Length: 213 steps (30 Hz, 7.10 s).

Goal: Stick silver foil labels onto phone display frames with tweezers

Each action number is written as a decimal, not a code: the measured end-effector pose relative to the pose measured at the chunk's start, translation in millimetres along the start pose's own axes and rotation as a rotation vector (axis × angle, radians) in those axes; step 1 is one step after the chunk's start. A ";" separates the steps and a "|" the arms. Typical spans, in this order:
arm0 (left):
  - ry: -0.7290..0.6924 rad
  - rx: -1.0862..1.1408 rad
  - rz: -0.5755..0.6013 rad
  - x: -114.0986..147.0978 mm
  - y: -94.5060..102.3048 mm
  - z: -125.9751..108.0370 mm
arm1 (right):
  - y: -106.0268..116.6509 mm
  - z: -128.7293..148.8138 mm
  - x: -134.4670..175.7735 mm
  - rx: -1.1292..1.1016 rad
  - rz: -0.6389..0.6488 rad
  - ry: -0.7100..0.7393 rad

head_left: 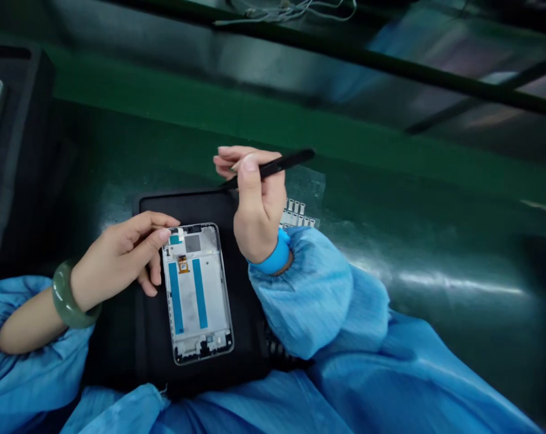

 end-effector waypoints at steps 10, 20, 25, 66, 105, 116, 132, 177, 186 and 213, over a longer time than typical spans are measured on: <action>-0.441 -0.476 -0.436 2.2 7.8 4.9 | 32.6 -12.8 -19.4 0.639 0.554 0.026; -0.623 -1.236 -0.627 6.0 -9.0 12.2 | 20.7 -50.1 -15.1 0.577 0.667 0.072; -0.612 -1.443 -0.554 9.1 -13.1 10.8 | 20.5 -52.6 -15.8 0.573 0.646 0.079; -0.820 -0.725 -1.092 46.4 5.1 45.6 | 63.4 -88.0 -57.3 0.795 0.287 -0.154; -0.783 -1.378 -0.318 69.3 -81.6 38.7 | 146.9 -77.9 40.1 -0.205 -0.353 -0.426; -1.027 -1.223 -0.057 32.4 -108.9 -37.9 | 143.8 -83.2 38.8 0.009 -0.335 -0.449; -0.995 -1.246 0.057 -31.5 -134.5 -39.4 | 136.2 -73.0 33.8 -0.140 -0.271 -0.522; -1.008 -1.193 0.063 -30.2 -137.6 -43.3 | 124.0 -77.8 28.1 -0.036 -0.239 -0.519; -1.012 -1.104 0.082 -30.1 -138.7 -43.5 | 131.3 -46.8 17.2 -0.388 -0.136 -0.575; -0.147 0.022 0.030 5.3 -31.8 -19.0 | 36.9 27.2 23.5 -0.497 0.145 -0.308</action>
Point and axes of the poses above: each hand's wrist, its own x-axis away from the middle knuckle, its own y-axis out of the back of the hand, z = x × y, the point moved 2 cm from there along -x, towards the middle knuckle, and after that the axes turned 9 degrees about y, right-handed, at the moved point
